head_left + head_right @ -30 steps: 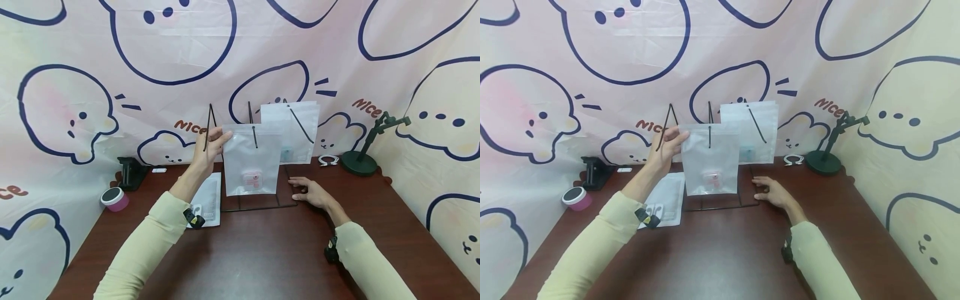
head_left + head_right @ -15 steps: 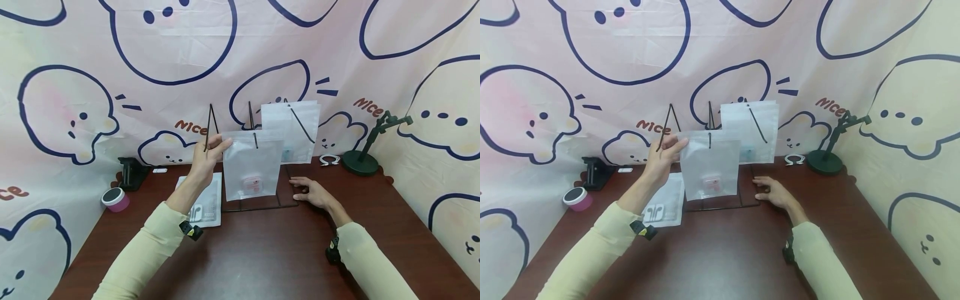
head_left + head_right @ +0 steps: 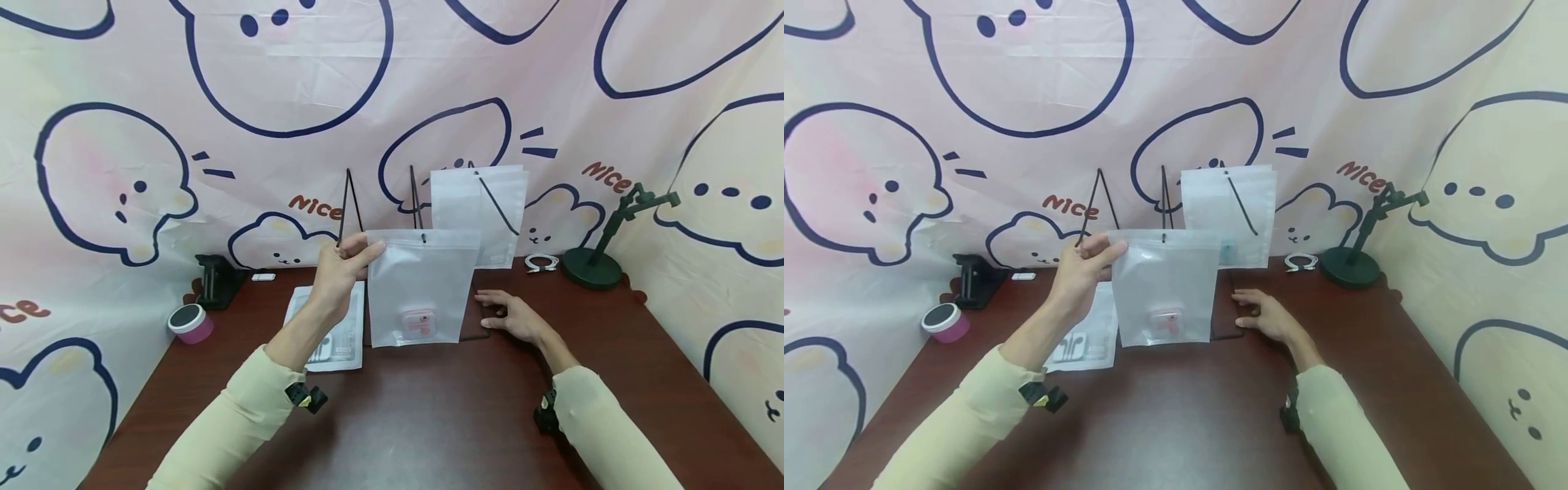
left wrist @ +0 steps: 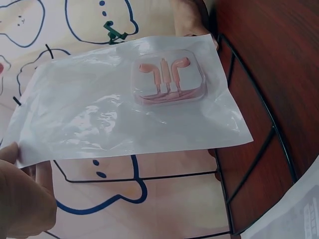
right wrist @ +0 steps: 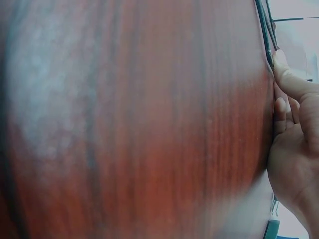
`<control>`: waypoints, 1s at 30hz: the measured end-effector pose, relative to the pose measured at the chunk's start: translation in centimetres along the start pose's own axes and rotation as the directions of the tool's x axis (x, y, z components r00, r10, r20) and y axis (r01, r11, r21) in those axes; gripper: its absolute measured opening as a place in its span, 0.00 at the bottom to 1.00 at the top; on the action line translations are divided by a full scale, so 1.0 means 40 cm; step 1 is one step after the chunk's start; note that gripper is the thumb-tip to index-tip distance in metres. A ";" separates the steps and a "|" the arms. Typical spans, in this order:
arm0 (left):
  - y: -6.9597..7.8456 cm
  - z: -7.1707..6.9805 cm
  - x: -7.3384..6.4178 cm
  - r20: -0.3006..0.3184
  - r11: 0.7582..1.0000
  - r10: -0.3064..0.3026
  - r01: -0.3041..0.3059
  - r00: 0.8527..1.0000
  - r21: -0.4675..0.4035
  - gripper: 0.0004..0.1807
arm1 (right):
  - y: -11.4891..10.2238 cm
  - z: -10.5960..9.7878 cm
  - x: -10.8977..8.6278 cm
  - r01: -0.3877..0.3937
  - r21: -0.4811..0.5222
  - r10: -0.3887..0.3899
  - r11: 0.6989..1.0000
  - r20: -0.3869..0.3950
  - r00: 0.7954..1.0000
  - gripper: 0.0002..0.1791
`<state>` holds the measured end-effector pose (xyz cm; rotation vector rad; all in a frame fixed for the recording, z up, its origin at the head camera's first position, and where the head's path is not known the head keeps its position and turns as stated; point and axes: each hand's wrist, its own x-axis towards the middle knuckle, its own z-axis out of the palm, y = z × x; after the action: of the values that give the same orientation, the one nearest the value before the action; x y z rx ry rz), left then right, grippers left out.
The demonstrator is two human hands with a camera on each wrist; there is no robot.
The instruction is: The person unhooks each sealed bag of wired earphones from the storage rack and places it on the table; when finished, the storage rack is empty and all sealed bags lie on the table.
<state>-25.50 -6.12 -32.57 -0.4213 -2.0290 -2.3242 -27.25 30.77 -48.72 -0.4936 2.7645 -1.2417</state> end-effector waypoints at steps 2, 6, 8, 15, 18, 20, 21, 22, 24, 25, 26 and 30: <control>0.002 0.002 -0.008 -0.002 1.000 -0.007 0.007 1.000 0.002 0.05 | 0.001 0.001 -0.002 -0.004 0.005 0.004 1.000 -0.002 1.000 0.32; 0.007 0.005 -0.023 -0.009 1.000 -0.004 0.004 1.000 -0.007 0.04 | 0.001 0.002 -0.005 -0.020 0.014 0.020 1.000 -0.011 1.000 0.32; 0.008 0.005 -0.031 -0.011 1.000 -0.002 0.002 1.000 -0.013 0.05 | 0.002 0.002 -0.007 -0.022 0.012 0.022 1.000 -0.008 1.000 0.32; 0.014 -0.005 -0.054 -0.004 0.999 -0.005 0.005 1.000 -0.032 0.09 | 0.006 0.003 -0.010 -0.022 -0.004 0.022 1.000 -0.008 1.000 0.31; 0.016 -0.015 -0.064 -0.006 1.000 -0.013 0.013 1.000 -0.025 0.12 | 0.007 0.004 -0.010 -0.013 0.002 0.013 1.000 -0.005 1.000 0.31; 0.017 -0.025 -0.073 -0.009 1.000 -0.021 0.020 1.000 -0.015 0.13 | 0.006 0.005 -0.009 -0.006 0.006 0.006 1.000 -0.001 1.000 0.31; 0.018 -0.031 -0.078 -0.009 1.000 -0.025 0.025 1.000 -0.005 0.14 | 0.006 0.006 -0.008 -0.005 0.006 0.005 1.000 0.000 1.000 0.31; 0.018 -0.038 -0.083 -0.010 1.000 -0.029 0.029 1.000 0.004 0.13 | 0.005 0.006 -0.008 -0.006 0.007 0.006 1.000 0.001 1.000 0.31; 0.018 -0.052 -0.092 -0.009 1.000 -0.029 0.029 1.000 0.012 0.11 | 0.003 0.007 -0.008 -0.004 0.004 0.004 1.000 0.000 1.000 0.32; 0.019 -0.061 -0.096 -0.005 0.999 -0.027 0.027 1.000 0.017 0.11 | 0.002 0.007 -0.009 -0.003 0.001 0.003 1.000 -0.001 1.000 0.32; 0.020 -0.069 -0.101 -0.001 0.999 -0.025 0.025 1.000 0.024 0.11 | 0.001 0.007 -0.009 -0.002 -0.002 0.002 1.000 -0.002 1.000 0.31; 0.026 -0.105 -0.116 -0.009 0.999 -0.027 0.027 1.000 0.036 0.10 | -0.001 0.003 -0.010 0.010 -0.001 -0.010 1.000 -0.002 1.000 0.32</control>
<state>-21.61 -11.11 -33.06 -0.3844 -2.0823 -2.2959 -26.84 30.80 -48.77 -0.5073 2.7677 -1.2441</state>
